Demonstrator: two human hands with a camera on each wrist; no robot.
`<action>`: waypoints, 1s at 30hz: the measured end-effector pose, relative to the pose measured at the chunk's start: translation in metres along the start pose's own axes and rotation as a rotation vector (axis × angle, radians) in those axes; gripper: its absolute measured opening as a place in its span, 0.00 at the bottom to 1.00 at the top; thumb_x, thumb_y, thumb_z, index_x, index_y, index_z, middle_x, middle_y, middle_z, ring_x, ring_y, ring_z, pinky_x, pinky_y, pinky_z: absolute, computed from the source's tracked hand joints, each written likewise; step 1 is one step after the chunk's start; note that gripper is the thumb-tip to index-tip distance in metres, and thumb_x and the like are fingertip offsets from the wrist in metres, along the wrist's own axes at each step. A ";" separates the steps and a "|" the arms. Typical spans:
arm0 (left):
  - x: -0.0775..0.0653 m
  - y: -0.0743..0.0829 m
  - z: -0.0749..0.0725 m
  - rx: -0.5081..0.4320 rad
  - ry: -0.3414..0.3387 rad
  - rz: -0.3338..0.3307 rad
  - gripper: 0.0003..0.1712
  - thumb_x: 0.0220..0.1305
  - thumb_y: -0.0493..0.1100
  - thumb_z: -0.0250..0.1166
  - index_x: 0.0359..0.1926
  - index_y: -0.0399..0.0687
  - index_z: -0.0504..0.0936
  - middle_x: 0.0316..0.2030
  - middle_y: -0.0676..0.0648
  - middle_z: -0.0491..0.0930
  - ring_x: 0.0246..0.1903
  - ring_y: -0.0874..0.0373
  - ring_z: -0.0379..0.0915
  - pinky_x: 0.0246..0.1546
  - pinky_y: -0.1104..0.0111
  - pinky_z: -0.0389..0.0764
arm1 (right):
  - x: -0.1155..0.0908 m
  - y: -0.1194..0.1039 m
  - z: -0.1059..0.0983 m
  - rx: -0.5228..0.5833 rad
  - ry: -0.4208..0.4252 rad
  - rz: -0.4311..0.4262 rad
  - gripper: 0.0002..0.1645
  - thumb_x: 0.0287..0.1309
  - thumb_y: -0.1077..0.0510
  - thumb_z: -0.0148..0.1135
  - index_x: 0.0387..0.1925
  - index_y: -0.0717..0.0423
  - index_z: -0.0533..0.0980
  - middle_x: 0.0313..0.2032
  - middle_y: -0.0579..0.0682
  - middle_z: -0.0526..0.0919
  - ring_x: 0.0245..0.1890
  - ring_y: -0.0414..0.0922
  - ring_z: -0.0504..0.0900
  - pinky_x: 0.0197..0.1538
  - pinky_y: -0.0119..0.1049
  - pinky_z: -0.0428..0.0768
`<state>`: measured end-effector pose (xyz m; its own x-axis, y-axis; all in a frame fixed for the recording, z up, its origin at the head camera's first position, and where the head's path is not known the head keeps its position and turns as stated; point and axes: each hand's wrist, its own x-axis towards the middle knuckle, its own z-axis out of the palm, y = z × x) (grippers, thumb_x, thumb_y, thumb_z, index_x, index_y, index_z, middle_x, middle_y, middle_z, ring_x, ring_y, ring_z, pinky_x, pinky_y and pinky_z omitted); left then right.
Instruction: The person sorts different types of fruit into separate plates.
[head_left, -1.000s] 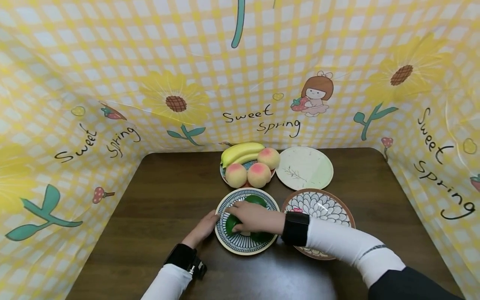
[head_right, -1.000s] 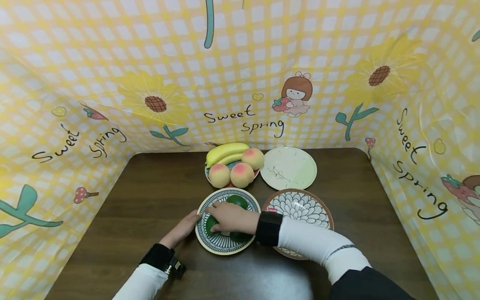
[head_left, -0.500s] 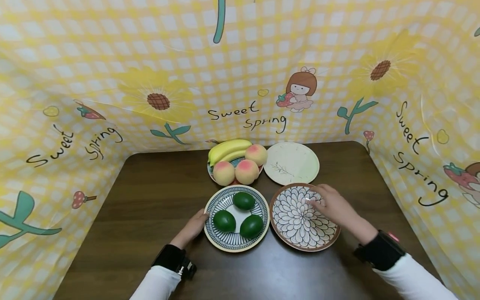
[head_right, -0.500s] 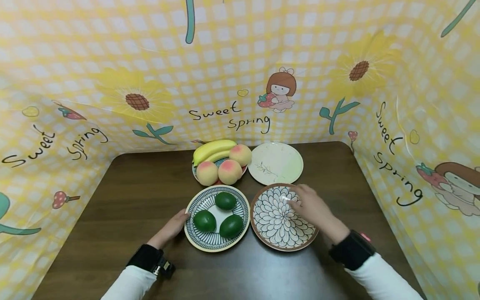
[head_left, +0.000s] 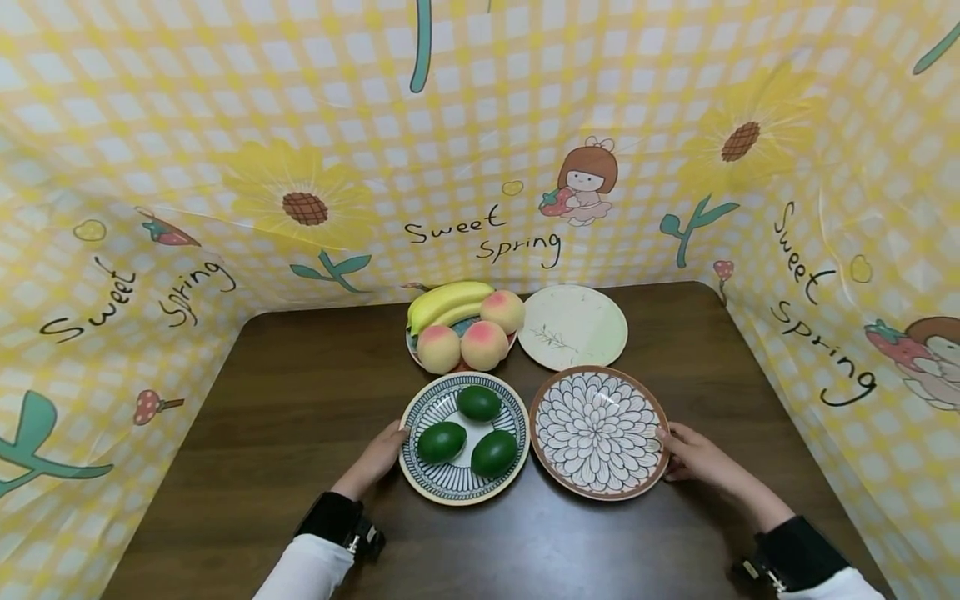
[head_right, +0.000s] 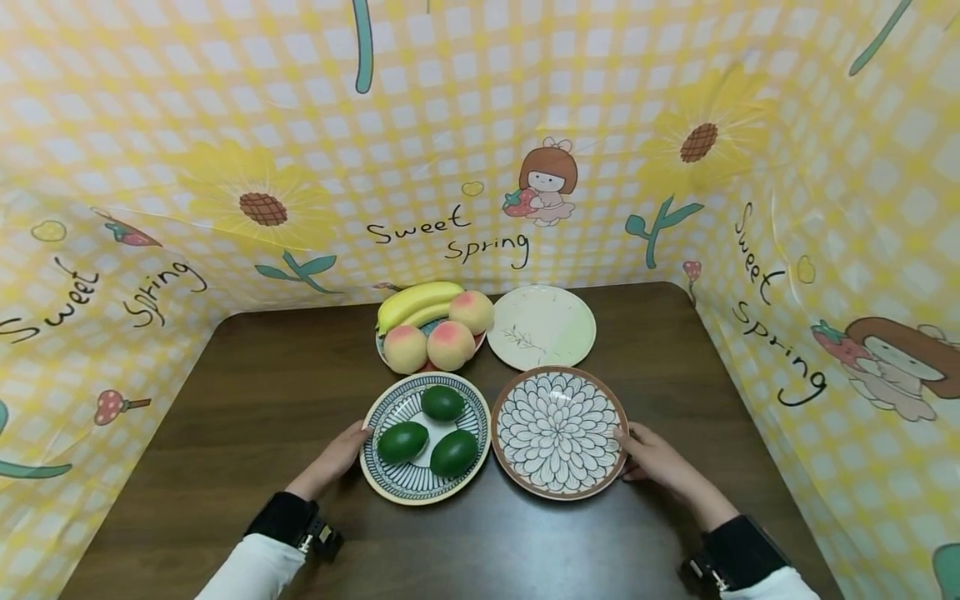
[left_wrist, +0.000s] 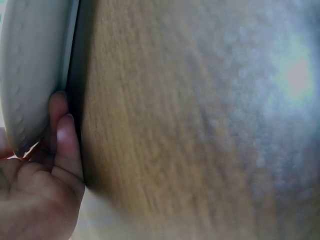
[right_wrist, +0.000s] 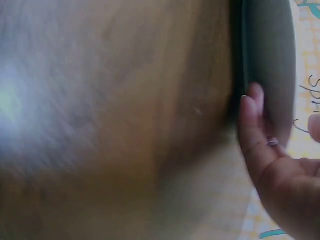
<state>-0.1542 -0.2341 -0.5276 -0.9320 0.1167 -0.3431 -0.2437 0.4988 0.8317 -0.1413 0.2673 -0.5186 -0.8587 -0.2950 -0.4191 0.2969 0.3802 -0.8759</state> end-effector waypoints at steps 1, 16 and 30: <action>0.000 0.000 0.000 0.008 0.006 0.004 0.30 0.81 0.41 0.37 0.74 0.23 0.57 0.71 0.25 0.65 0.73 0.34 0.60 0.76 0.44 0.57 | 0.002 0.002 0.000 0.026 -0.015 0.000 0.39 0.82 0.51 0.39 0.73 0.82 0.45 0.49 0.72 0.79 0.42 0.42 0.84 0.42 0.35 0.85; -0.005 0.001 -0.005 0.018 0.019 -0.012 0.30 0.82 0.41 0.38 0.74 0.24 0.58 0.70 0.26 0.66 0.72 0.36 0.60 0.75 0.45 0.58 | 0.006 0.022 0.017 0.188 -0.070 -0.108 0.39 0.83 0.52 0.33 0.72 0.84 0.42 0.60 0.74 0.71 0.44 0.26 0.79 0.49 0.28 0.82; -0.007 0.009 -0.011 -0.014 -0.036 -0.080 0.32 0.82 0.44 0.41 0.72 0.18 0.55 0.45 0.33 0.79 0.36 0.60 0.77 0.39 0.69 0.81 | 0.003 0.015 0.024 0.108 0.113 -0.030 0.33 0.83 0.56 0.33 0.74 0.79 0.48 0.62 0.77 0.70 0.44 0.32 0.79 0.47 0.28 0.80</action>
<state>-0.1533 -0.2404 -0.5132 -0.8990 0.1079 -0.4244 -0.3213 0.4958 0.8068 -0.1296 0.2507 -0.5390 -0.9075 -0.2022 -0.3681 0.3084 0.2741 -0.9109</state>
